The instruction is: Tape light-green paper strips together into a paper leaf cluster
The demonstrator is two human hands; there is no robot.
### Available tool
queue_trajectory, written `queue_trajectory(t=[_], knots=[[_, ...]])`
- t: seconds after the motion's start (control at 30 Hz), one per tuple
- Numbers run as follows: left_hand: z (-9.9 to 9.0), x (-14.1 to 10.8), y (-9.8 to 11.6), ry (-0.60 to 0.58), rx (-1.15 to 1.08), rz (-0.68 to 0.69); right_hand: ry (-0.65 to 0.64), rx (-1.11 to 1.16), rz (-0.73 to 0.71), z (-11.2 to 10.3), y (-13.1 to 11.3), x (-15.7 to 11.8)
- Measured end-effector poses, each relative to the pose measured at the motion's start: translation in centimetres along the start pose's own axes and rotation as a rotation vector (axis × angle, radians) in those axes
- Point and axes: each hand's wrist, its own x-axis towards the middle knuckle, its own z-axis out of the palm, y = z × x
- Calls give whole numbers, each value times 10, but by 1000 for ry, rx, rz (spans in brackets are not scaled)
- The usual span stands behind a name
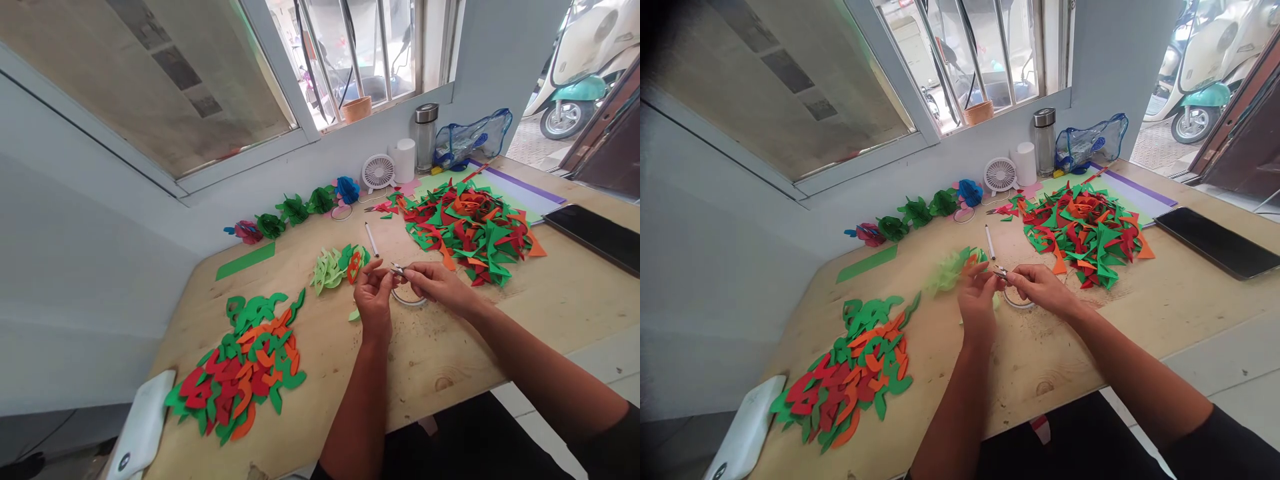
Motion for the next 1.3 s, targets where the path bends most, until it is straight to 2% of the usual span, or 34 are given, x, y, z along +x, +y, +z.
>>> queue_trajectory(t=[0.2, 0.37, 0.63, 0.97, 1.3], knots=[[-1, 1, 1, 5, -85, -39, 71, -230, -101, 0, 4, 0], [0, 0, 6, 18, -193, -126, 117, -363, -150, 0, 8, 1], [0, 0, 6, 20, -170, -146, 184, -436, -146, 1, 9, 0], [2, 0, 9, 6, -192, -183, 137, -422, -120, 0, 11, 1], [0, 2, 5, -1, -167, -177, 162, -492, -127, 1, 8, -1]])
